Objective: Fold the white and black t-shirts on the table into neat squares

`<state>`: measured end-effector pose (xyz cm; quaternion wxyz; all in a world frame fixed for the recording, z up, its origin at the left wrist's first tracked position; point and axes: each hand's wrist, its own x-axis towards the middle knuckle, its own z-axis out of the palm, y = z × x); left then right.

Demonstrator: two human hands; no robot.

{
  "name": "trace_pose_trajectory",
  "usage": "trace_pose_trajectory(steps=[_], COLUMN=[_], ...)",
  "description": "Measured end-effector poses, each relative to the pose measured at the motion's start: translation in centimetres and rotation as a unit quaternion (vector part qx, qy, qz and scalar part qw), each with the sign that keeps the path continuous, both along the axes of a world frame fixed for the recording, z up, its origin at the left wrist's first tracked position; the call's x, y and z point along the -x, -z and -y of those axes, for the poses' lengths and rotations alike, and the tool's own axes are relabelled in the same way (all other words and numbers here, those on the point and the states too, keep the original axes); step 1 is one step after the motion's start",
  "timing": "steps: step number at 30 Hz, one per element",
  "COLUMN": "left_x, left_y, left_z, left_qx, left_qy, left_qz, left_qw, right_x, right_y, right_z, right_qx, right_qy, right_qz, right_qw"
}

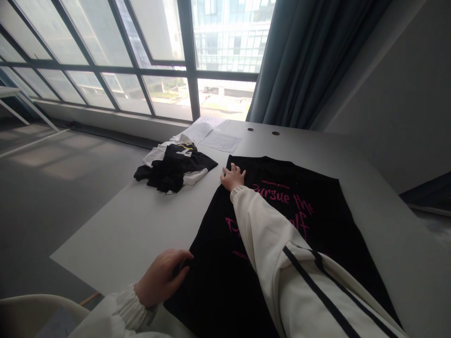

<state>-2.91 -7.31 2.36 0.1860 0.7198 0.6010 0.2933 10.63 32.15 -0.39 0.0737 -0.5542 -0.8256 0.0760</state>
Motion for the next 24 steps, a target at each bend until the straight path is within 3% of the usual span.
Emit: trace_pose_trajectory(steps=[4, 11, 19, 24], left_x=[0.1, 0.0, -0.3, -0.5], left_y=[0.3, 0.2, -0.1, -0.5], left_z=[0.0, -0.1, 0.0, 0.3], left_qx=[0.001, 0.006, 0.009, 0.009], left_qy=[0.007, 0.007, 0.009, 0.029], left_qz=[0.003, -0.009, -0.013, -0.007], left_qw=[1.000, 1.000, 1.000, 1.000], right_x=[0.4, 2.1, 2.2, 1.2], right_y=[-1.0, -3.5, -2.9, -3.6], right_z=[-0.2, -4.1, -6.7, -8.1], right_qx=[-0.001, 0.044, 0.059, 0.058], right_qy=[0.008, 0.028, -0.004, -0.024], right_qz=[0.001, 0.051, 0.065, 0.048], right_qw=[1.000, 0.997, 0.996, 0.997])
